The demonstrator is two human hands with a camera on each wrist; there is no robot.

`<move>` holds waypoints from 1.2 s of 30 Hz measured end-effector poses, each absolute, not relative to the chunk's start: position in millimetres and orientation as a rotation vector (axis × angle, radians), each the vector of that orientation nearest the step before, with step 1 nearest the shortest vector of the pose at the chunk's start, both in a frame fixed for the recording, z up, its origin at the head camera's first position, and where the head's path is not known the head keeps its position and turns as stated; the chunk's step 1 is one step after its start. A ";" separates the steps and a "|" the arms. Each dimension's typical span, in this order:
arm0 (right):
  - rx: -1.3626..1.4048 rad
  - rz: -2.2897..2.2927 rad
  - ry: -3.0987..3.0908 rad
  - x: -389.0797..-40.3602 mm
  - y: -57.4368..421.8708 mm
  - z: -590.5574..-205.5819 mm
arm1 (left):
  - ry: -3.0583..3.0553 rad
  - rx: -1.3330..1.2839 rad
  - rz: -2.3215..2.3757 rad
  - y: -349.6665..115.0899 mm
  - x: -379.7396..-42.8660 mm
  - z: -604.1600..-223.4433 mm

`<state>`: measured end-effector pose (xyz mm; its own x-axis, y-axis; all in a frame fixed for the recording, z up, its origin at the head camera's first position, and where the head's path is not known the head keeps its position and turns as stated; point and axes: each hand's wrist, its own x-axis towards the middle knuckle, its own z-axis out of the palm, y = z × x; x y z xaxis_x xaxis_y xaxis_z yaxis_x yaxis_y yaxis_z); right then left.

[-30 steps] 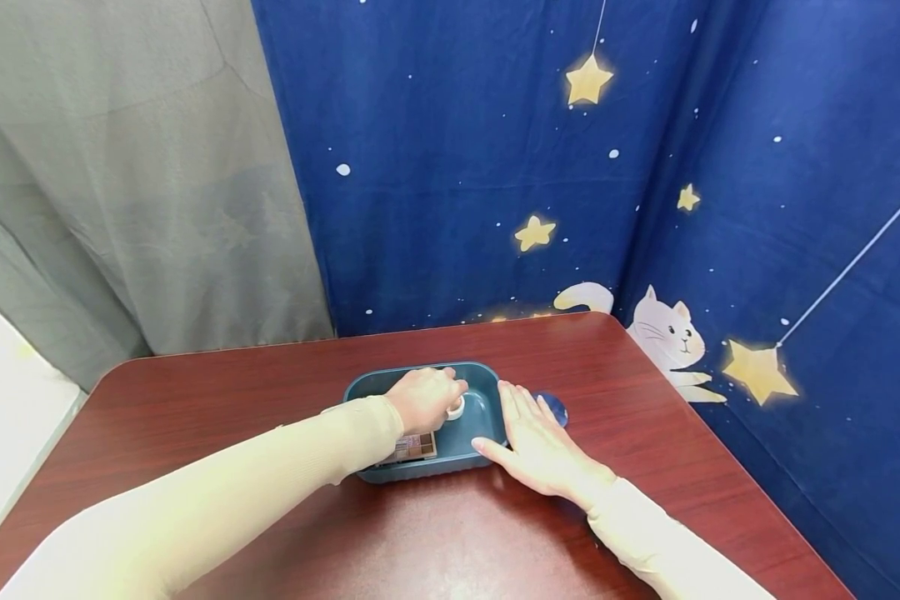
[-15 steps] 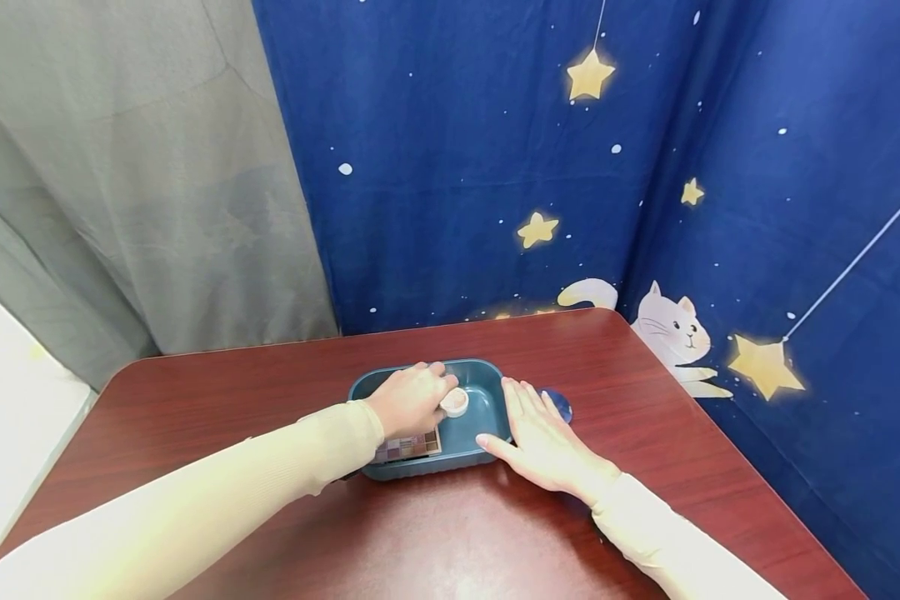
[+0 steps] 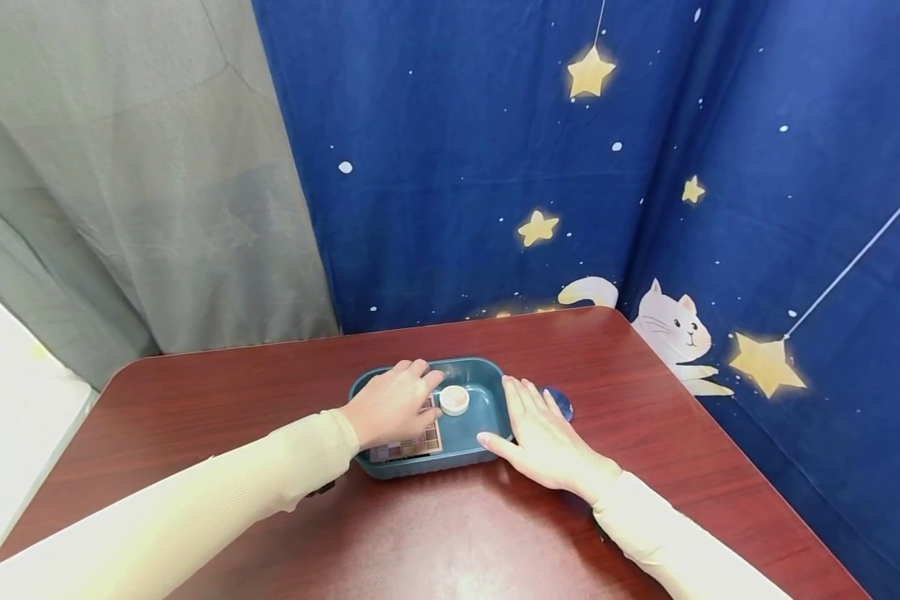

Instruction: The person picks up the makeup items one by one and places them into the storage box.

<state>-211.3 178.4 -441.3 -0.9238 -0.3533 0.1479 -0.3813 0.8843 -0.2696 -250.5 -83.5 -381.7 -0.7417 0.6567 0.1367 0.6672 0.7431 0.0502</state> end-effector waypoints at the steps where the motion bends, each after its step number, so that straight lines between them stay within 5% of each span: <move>1: 0.579 0.456 -2.959 -211.0 178.0 -440.9 | -2.833 -1.067 -0.148 -85.8 -249.6 -382.1; 36: 0.576 0.428 -2.940 -209.2 176.3 -440.3 | -2.822 -0.807 -0.439 -132.9 -217.8 -389.3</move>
<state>-209.2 176.3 -440.3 -0.9211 -0.3523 0.1655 -0.3849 0.8879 -0.2519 -217.8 -132.9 -389.3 -0.8383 0.4874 0.2442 0.5385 0.8100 0.2321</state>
